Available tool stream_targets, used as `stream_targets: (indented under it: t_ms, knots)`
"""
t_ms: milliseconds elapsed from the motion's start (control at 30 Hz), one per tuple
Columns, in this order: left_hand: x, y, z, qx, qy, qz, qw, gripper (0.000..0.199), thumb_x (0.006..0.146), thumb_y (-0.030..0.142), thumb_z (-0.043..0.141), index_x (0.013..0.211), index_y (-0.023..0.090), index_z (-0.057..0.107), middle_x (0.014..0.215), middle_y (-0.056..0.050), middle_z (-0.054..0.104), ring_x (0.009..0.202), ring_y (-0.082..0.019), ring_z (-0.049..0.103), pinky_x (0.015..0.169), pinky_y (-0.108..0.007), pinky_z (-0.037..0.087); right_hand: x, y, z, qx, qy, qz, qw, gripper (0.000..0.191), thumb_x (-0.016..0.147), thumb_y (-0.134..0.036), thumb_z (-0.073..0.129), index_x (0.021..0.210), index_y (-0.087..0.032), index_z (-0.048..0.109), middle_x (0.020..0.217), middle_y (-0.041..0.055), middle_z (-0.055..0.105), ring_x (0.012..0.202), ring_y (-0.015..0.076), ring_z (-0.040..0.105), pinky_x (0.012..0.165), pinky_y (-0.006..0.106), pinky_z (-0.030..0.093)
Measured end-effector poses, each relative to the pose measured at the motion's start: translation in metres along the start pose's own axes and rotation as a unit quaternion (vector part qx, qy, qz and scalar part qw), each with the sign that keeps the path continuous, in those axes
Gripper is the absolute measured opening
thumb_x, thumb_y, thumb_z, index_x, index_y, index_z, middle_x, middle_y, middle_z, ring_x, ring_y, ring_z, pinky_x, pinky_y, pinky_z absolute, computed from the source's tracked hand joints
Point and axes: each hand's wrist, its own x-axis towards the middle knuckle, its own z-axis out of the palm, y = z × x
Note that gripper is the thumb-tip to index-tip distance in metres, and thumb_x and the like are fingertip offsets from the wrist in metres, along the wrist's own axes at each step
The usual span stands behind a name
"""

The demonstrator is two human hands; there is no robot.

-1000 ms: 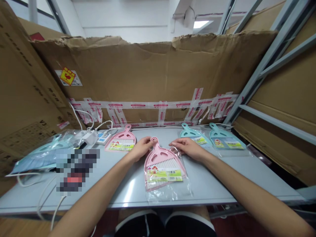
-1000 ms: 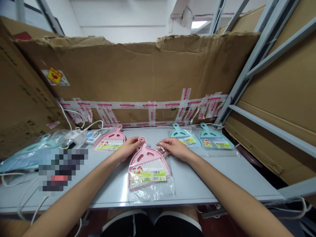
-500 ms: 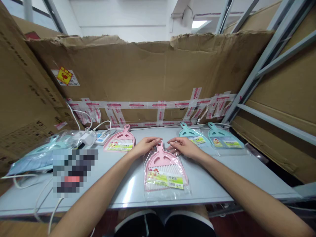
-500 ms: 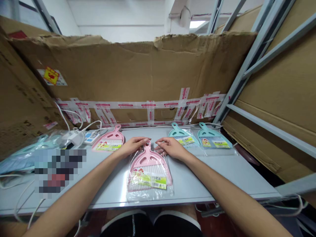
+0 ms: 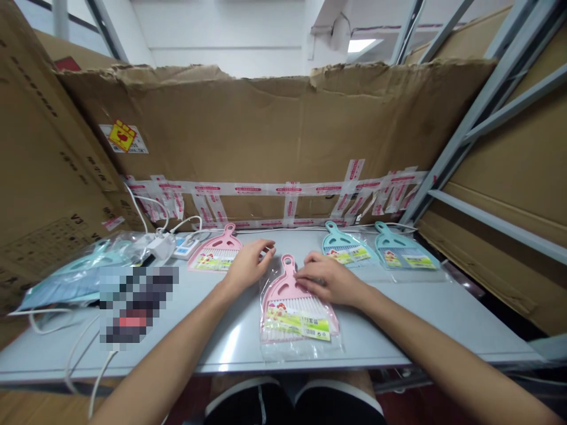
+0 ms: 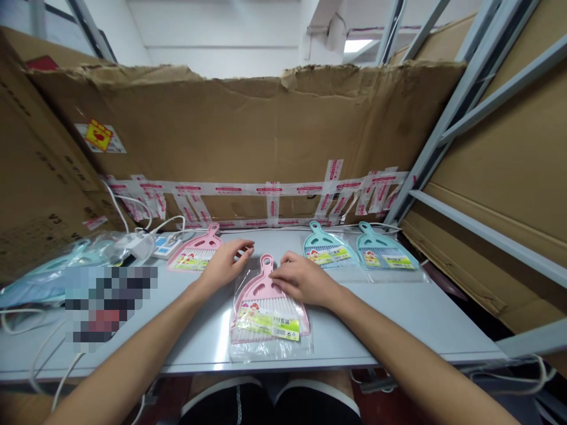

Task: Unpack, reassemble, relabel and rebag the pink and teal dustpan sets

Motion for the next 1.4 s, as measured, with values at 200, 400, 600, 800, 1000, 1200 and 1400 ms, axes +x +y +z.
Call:
stream_targets:
  t_ms: [200, 400, 600, 800, 1000, 1200, 1400]
  knots:
    - [0.000, -0.006, -0.002, 0.054, 0.007, 0.020, 0.998, 0.038, 0.113, 0.045, 0.054, 0.127, 0.019, 0.078, 0.123, -0.013, 0.082, 0.113, -0.031, 0.076, 0.101, -0.048, 0.061, 0.006, -0.004, 0.007, -0.099, -0.045, 0.020, 0.994, 0.029, 0.114, -0.029, 0.059, 0.133, -0.020, 0.079, 0.120, 0.0149, 0.080, 0.116, 0.0293, 0.068, 0.097, 0.043, 0.057]
    - [-0.003, 0.003, -0.001, 0.051, -0.053, 0.132, 0.989, 0.040, 0.113, 0.050, 0.059, 0.135, 0.022, 0.076, 0.138, -0.013, 0.076, 0.138, -0.033, 0.065, 0.121, -0.052, 0.051, 0.008, 0.020, 0.005, -0.192, -0.072, 0.101, 0.974, 0.052, 0.119, -0.048, 0.045, 0.160, -0.019, 0.061, 0.159, 0.0169, 0.068, 0.157, 0.0408, 0.050, 0.129, 0.067, 0.036]
    - [-0.010, 0.009, 0.015, 0.072, -0.141, 0.171, 0.972, 0.043, 0.109, 0.050, 0.067, 0.141, 0.022, 0.075, 0.149, -0.015, 0.070, 0.146, -0.035, 0.060, 0.125, -0.054, 0.049, 0.015, 0.048, 0.007, -0.264, -0.086, 0.172, 0.945, 0.061, 0.119, -0.053, 0.042, 0.170, -0.022, 0.053, 0.175, 0.0143, 0.053, 0.168, 0.0459, 0.033, 0.135, 0.077, 0.017]
    - [-0.014, 0.006, 0.022, 0.059, -0.153, 0.132, 0.977, 0.049, 0.109, 0.050, 0.067, 0.147, 0.021, 0.073, 0.161, -0.017, 0.063, 0.153, -0.036, 0.057, 0.129, -0.053, 0.048, 0.008, 0.047, 0.003, -0.260, -0.043, 0.124, 0.957, 0.048, 0.117, -0.044, 0.049, 0.158, -0.025, 0.067, 0.163, 0.0143, 0.065, 0.160, 0.0420, 0.045, 0.134, 0.072, 0.027]
    - [-0.020, 0.014, 0.020, 0.030, -0.175, 0.133, 0.975, 0.051, 0.111, 0.050, 0.063, 0.153, 0.020, 0.069, 0.166, -0.017, 0.059, 0.158, -0.033, 0.053, 0.133, -0.049, 0.044, -0.005, 0.060, 0.003, -0.230, -0.025, 0.119, 0.966, 0.040, 0.109, -0.021, 0.056, 0.142, -0.025, 0.078, 0.149, 0.0125, 0.075, 0.151, 0.0397, 0.053, 0.129, 0.068, 0.037]
    - [0.000, 0.000, 0.001, -0.124, 0.022, 0.015, 0.992, 0.047, 0.111, 0.053, 0.060, 0.147, 0.024, 0.071, 0.159, -0.015, 0.066, 0.149, -0.031, 0.061, 0.126, -0.053, 0.051, -0.014, 0.073, 0.001, -0.200, 0.000, 0.126, 0.972, 0.042, 0.107, -0.021, 0.056, 0.143, -0.024, 0.078, 0.148, 0.0111, 0.076, 0.143, 0.0387, 0.058, 0.124, 0.066, 0.044]
    - [0.022, -0.051, -0.083, -0.396, 0.478, -0.114, 0.775, 0.045, 0.109, 0.034, 0.057, 0.153, 0.027, 0.054, 0.148, -0.015, 0.065, 0.108, -0.017, 0.075, 0.095, -0.034, 0.064, -0.020, 0.080, 0.007, -0.181, 0.017, 0.124, 0.976, 0.044, 0.109, -0.026, 0.052, 0.144, -0.025, 0.078, 0.149, 0.0111, 0.076, 0.146, 0.0381, 0.058, 0.125, 0.066, 0.045]
